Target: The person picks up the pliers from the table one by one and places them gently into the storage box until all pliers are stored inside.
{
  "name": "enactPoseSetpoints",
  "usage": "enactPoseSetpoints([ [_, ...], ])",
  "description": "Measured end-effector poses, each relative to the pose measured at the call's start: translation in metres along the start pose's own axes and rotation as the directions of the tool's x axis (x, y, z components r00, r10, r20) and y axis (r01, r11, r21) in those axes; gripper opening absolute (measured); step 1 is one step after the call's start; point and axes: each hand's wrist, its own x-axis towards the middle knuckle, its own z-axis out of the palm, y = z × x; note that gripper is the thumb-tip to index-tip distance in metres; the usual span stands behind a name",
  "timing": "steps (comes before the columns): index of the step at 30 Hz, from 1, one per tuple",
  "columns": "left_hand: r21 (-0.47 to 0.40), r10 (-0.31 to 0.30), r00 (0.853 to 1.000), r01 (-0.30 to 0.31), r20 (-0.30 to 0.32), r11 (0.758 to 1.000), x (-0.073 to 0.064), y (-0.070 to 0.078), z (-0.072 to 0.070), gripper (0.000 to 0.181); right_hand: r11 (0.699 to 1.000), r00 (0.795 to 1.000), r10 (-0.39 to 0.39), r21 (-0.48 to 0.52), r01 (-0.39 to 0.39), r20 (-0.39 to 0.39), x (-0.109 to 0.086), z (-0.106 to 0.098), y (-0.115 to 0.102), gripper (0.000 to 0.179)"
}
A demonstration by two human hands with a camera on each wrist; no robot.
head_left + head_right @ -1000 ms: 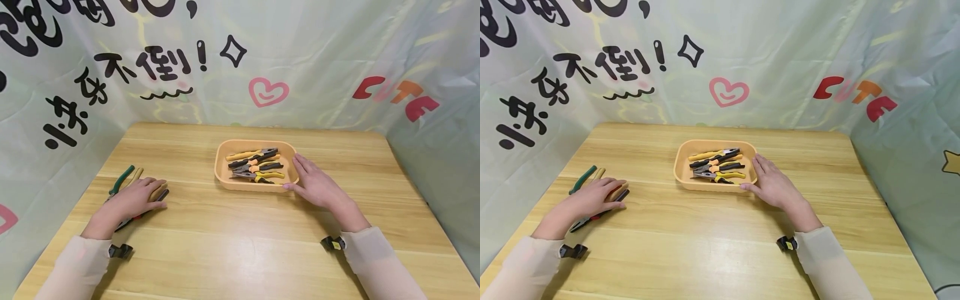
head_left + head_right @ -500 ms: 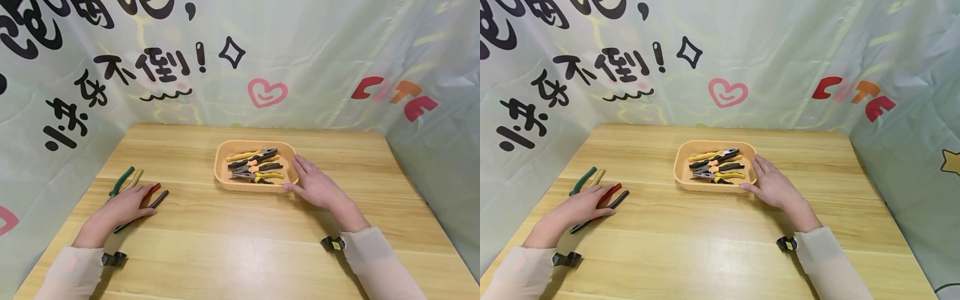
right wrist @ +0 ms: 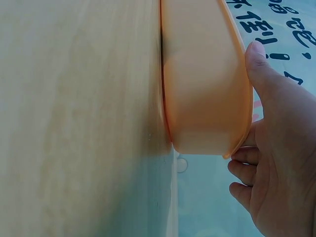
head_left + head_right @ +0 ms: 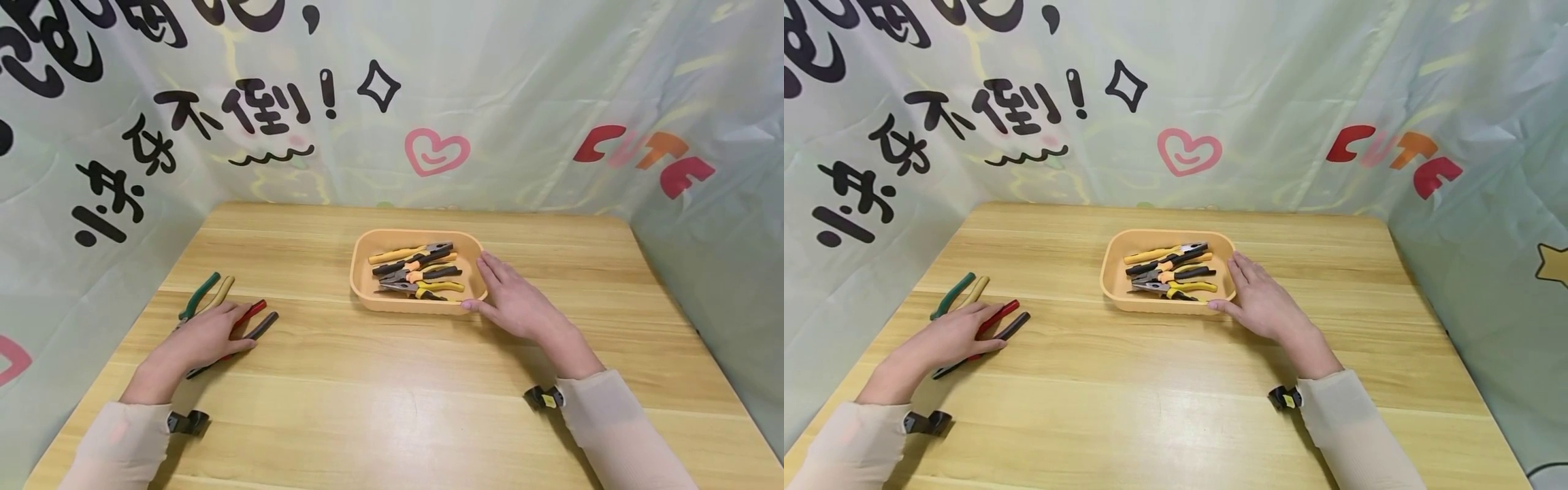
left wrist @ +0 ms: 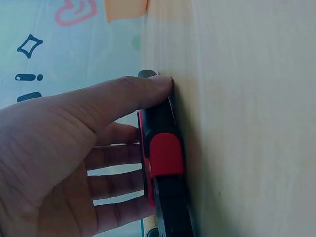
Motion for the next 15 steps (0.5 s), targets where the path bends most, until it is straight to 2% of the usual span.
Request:
enactPoseSetpoints([
  [15,0.0,0.058,0.998,-0.058,0.011,0.998,0.012,0.006,0.001,0.074,1.0,1.0,0.007,0.01,-0.007,0.008,0.0,-0.001,-0.001,0.098],
])
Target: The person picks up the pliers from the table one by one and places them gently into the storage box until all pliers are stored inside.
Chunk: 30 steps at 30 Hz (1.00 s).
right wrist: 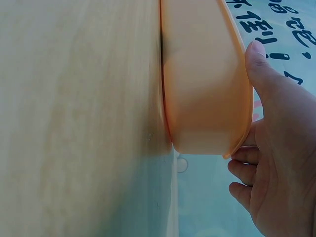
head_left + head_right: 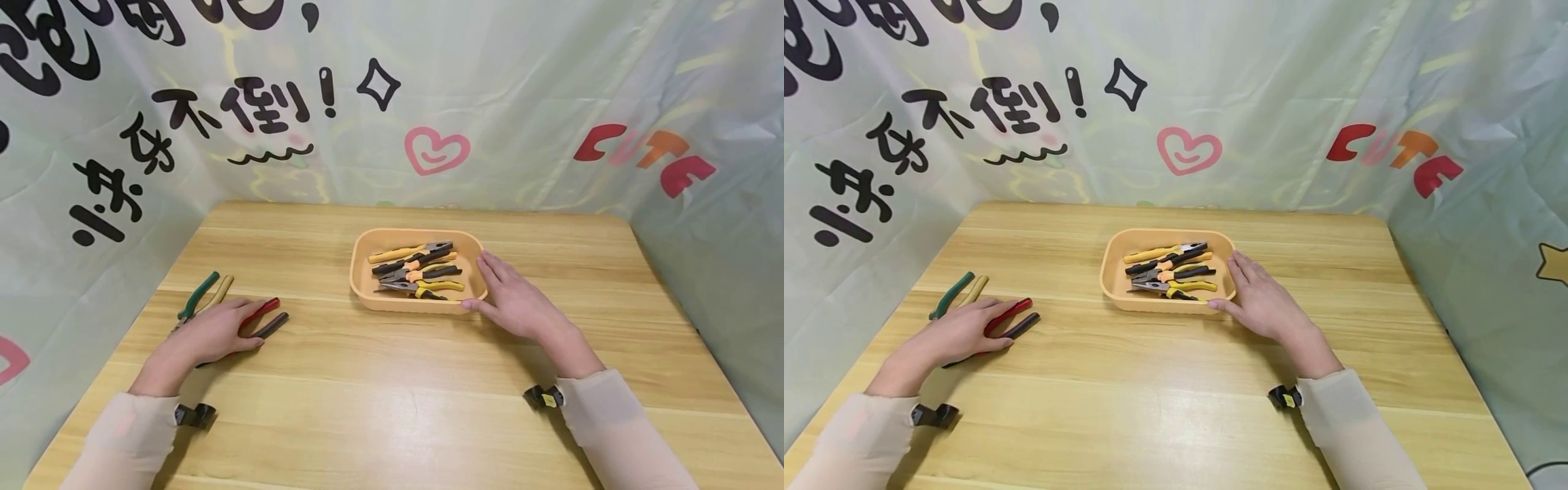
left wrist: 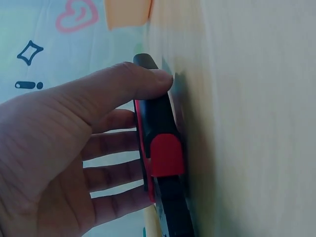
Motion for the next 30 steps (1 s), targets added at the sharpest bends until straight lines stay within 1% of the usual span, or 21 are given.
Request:
enactPoseSetpoints([
  [8,-0.002,0.025,1.0,-0.025,-0.001,1.0,0.012,0.007,-0.005,0.071,1.0,1.0,0.002,0.004,-0.002,-0.011,0.0,0.0,0.0,0.099],
  [14,0.028,0.08,0.997,-0.08,-0.02,0.996,0.023,0.016,-0.013,0.069,1.0,1.0,0.005,0.006,-0.005,-0.003,0.0,-0.001,0.0,0.099],
  [18,0.041,0.131,0.99,-0.129,-0.049,0.991,0.032,0.024,-0.019,0.069,1.0,1.0,0.002,0.006,-0.002,0.005,-0.001,0.0,0.0,0.099],
  [23,0.063,0.196,0.976,-0.19,-0.093,0.98,0.044,0.037,-0.028,0.068,1.0,1.0,0.002,0.005,-0.002,0.007,0.0,0.001,0.001,0.098],
  [30,0.088,0.231,0.969,-0.223,-0.091,0.971,0.06,0.057,-0.043,0.067,1.0,1.0,-0.001,0.009,0.001,0.01,0.0,0.001,0.001,0.098],
])
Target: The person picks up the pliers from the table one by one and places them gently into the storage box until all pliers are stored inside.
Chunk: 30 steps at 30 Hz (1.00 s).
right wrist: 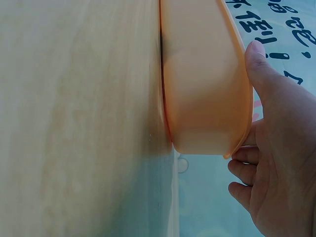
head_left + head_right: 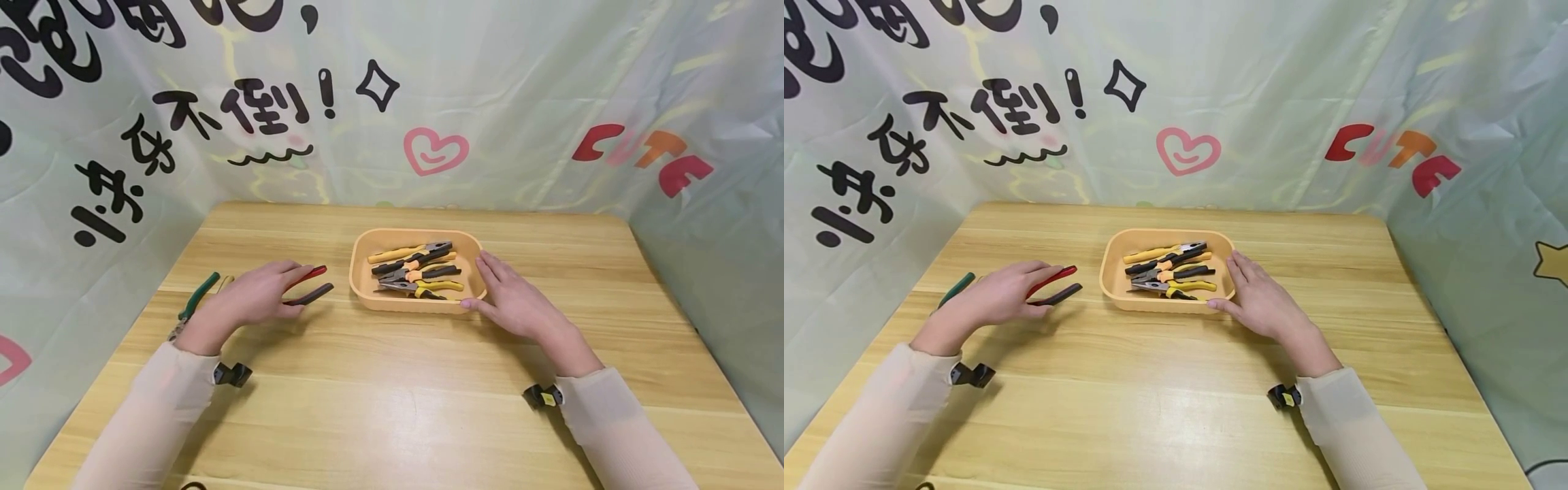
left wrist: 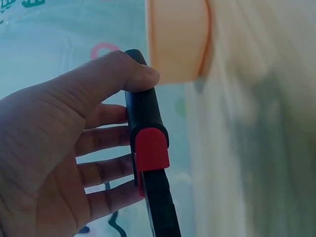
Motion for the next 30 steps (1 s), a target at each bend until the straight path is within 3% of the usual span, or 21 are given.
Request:
enactPoseSetpoints([
  [16,0.018,0.111,0.994,-0.111,0.001,0.994,0.037,0.031,-0.019,0.071,1.0,1.0,0.0,0.006,0.0,-0.015,-0.001,0.0,-0.001,0.098],
  [30,0.063,0.198,0.977,-0.203,0.08,0.977,0.079,0.066,-0.029,0.075,1.0,1.0,-0.003,-0.002,0.003,-0.013,-0.001,0.0,-0.001,0.099],
])
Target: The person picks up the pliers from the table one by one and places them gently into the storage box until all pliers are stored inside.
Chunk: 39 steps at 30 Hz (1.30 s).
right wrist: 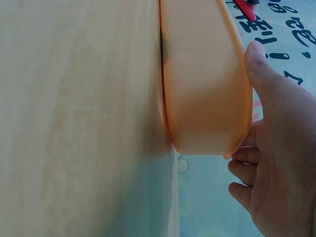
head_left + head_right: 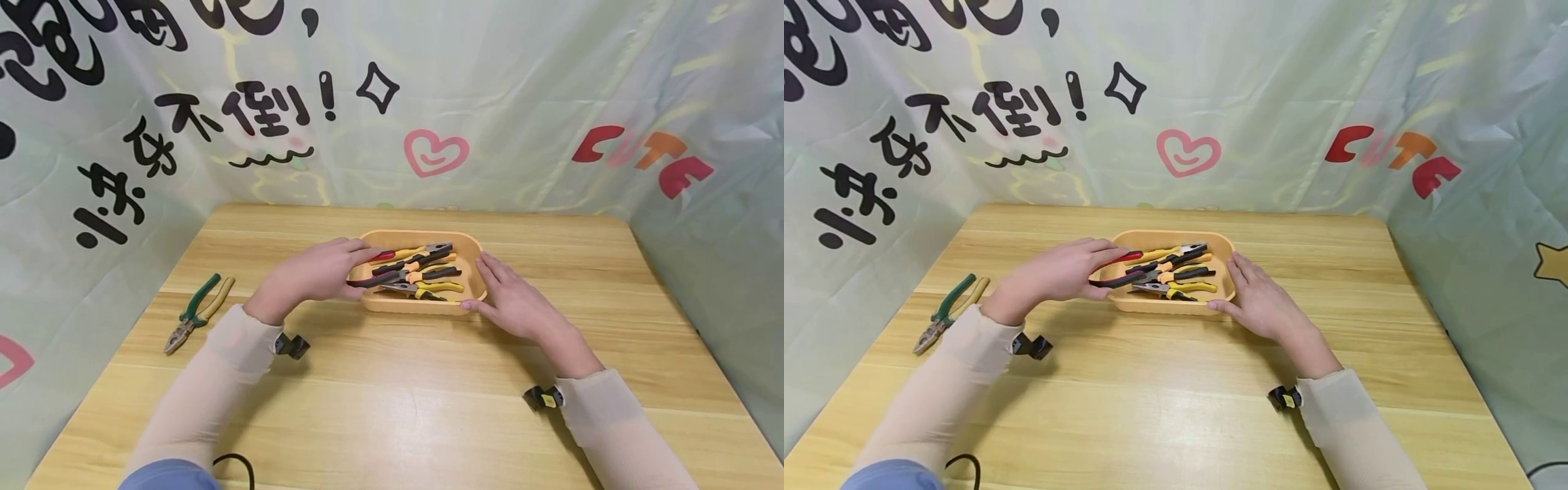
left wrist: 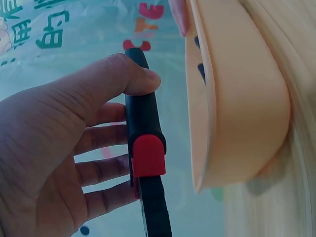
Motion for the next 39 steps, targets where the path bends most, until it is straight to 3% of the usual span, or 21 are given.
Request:
enactPoseSetpoints([
  [10,-0.019,0.033,0.998,-0.031,0.06,0.999,0.029,0.022,0.002,0.075,1.0,1.0,0.007,-0.001,-0.007,0.003,0.0,-0.001,-0.001,0.1],
  [15,0.017,0.035,0.997,-0.036,0.062,0.999,0.044,0.03,0.006,0.075,1.0,0.999,0.018,-0.001,-0.018,0.027,0.001,-0.001,-0.001,0.102],
  [23,0.051,0.068,0.995,-0.072,0.075,0.996,0.062,0.037,0.008,0.078,1.0,1.0,0.012,0.007,-0.013,0.009,0.001,-0.001,-0.001,0.101],
  [39,-0.025,0.058,0.986,-0.055,0.155,0.998,0.091,0.043,0.024,0.077,1.0,0.999,0.021,0.008,-0.022,0.034,0.002,-0.001,0.0,0.102],
])
